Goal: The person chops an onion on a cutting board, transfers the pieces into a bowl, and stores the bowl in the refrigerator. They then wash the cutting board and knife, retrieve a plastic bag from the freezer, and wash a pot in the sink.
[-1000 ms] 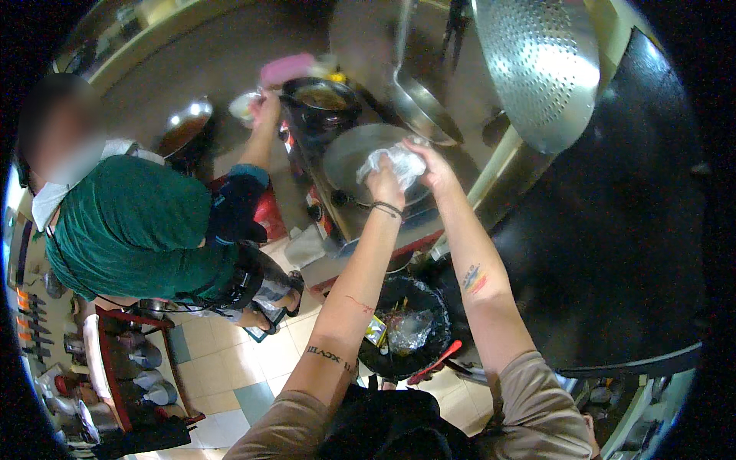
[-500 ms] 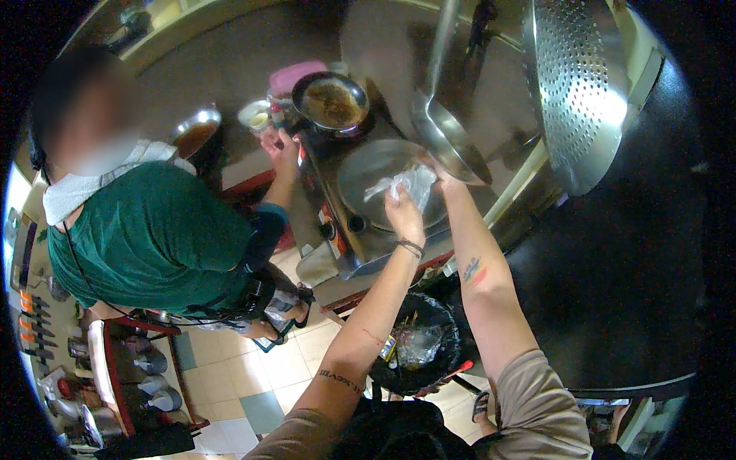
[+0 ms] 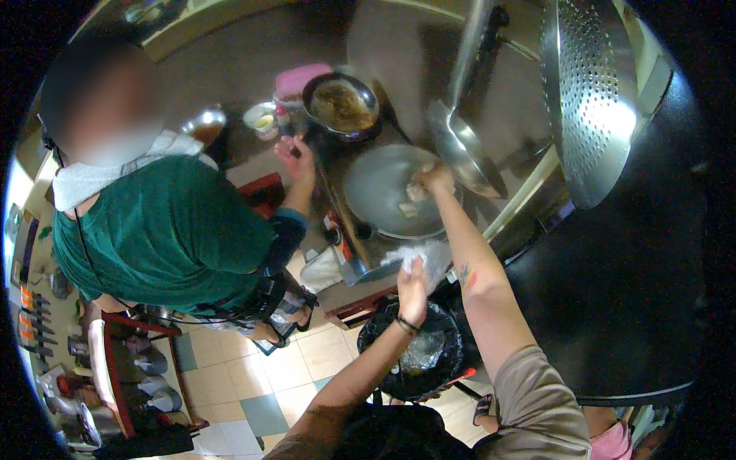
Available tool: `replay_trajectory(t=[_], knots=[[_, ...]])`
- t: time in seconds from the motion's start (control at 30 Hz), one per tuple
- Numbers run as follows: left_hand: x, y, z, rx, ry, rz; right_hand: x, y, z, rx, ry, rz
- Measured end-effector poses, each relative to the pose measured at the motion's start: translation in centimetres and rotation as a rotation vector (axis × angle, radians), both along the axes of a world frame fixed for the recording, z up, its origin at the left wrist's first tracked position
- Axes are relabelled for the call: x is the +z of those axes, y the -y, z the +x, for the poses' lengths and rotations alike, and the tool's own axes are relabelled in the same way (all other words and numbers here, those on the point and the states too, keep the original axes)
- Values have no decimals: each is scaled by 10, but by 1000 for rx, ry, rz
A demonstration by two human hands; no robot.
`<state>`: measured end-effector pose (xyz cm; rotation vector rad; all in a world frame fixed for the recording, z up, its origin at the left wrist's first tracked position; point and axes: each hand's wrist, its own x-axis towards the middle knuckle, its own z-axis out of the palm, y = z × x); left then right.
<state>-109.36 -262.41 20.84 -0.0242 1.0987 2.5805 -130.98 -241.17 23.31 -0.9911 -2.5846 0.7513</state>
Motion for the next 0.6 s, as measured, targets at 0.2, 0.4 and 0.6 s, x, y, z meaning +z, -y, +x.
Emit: replay_trajectory(t=[0.2,0.4,0.6], knots=[[-33,31,40,-94,-33,-194,1,19,19,240,-159,130],[-68,49,69,-172,69,-354,19,23,58,194,-189,211],[-177,49,109,-340,13,-764,40,67,229,330,-505,-291]])
